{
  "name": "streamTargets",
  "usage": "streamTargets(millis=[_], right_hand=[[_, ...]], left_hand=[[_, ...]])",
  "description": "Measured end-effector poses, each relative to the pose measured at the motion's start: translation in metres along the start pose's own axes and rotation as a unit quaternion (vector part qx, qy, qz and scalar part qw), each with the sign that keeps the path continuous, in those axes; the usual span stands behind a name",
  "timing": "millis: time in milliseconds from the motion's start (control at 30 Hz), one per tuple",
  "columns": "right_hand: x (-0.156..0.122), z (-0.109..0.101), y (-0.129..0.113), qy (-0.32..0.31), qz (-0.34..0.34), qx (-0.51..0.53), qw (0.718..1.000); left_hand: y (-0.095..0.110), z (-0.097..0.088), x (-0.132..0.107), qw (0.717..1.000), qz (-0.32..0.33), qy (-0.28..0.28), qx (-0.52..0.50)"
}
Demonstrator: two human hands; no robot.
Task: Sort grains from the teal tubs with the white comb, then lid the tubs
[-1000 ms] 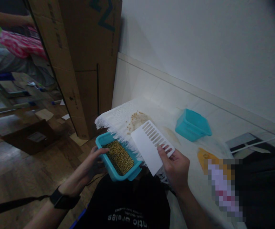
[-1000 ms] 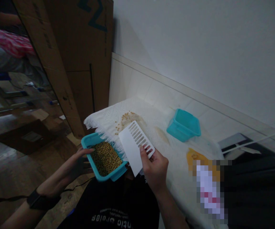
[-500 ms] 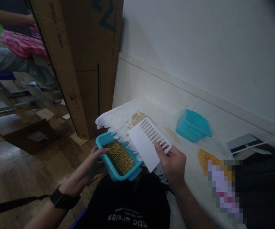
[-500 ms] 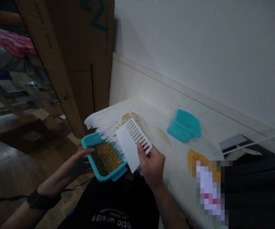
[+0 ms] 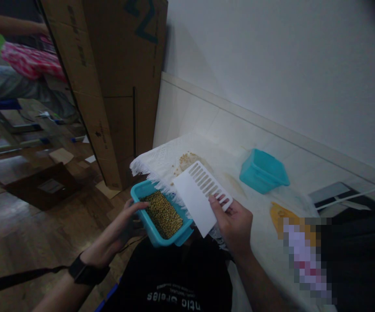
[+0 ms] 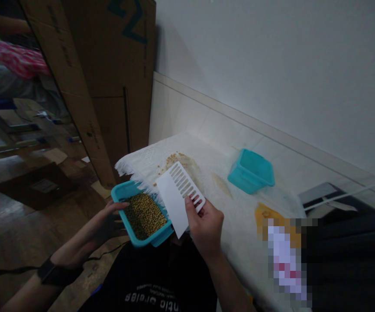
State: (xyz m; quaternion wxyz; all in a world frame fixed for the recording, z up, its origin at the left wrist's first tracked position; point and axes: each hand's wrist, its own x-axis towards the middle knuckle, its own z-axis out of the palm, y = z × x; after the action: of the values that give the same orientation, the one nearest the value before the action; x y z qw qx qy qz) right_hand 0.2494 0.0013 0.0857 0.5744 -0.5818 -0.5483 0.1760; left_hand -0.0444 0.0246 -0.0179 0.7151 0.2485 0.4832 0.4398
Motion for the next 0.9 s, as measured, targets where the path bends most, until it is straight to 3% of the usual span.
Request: streamTargets(millis=[167,400,633,900], right_hand=[[0.002,0.003,0.000,-0.009,-0.009,-0.004,1.000],[-0.005,-0.001,0.008,0.009,0.017,0.004,1.000],[-0.008,0.010,0.016,0.005,0.030,-0.002,1.000],[0.008,-0.019,0.036,0.059,0.022,-0.062,0.996]], left_hand=[[0.006,0.016,-0.012,1.000,0.004,0.016,-0.005],[0.013,0.019,-0.007,0.998,-0.047,0.049,0.014],[0.015,0.019,-0.016,1.000,-0.010,0.029,0.005],[0.013,0.017,-0.011,0.999,-0.020,0.041,0.009]])
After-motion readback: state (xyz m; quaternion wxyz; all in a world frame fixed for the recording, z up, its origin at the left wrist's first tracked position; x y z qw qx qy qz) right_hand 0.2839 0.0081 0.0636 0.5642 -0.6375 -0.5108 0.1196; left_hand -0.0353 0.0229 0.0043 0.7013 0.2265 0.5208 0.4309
